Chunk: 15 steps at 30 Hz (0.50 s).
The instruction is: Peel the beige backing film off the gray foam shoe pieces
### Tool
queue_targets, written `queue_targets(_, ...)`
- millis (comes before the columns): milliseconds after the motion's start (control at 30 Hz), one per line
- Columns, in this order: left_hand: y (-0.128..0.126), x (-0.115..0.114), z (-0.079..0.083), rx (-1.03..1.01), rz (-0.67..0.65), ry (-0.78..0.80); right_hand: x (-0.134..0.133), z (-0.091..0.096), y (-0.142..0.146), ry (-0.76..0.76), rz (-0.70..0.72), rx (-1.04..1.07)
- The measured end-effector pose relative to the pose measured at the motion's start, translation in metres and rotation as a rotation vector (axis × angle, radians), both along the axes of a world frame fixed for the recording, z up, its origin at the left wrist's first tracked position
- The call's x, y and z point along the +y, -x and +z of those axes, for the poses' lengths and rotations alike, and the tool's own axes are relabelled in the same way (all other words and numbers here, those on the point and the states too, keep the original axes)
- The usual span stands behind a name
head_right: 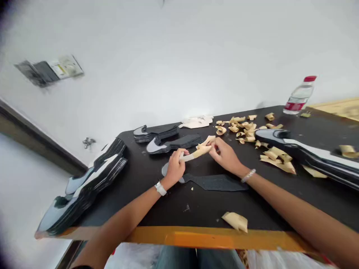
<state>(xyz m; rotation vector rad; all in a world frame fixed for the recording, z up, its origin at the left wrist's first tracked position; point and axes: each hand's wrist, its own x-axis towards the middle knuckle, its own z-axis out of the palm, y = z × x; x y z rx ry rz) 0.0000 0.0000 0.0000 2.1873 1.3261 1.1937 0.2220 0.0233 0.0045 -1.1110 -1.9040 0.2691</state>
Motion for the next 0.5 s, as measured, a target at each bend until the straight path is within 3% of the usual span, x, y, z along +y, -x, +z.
queue_targets(233,0.001,-0.004,0.004,0.032,-0.037,-0.05,0.014,-0.008,-0.017,0.111,-0.077,0.112)
queue_targets(500,0.002,0.005,-0.002,0.118,-0.109,0.037,0.029,-0.013,-0.04,0.311,-0.111,0.167)
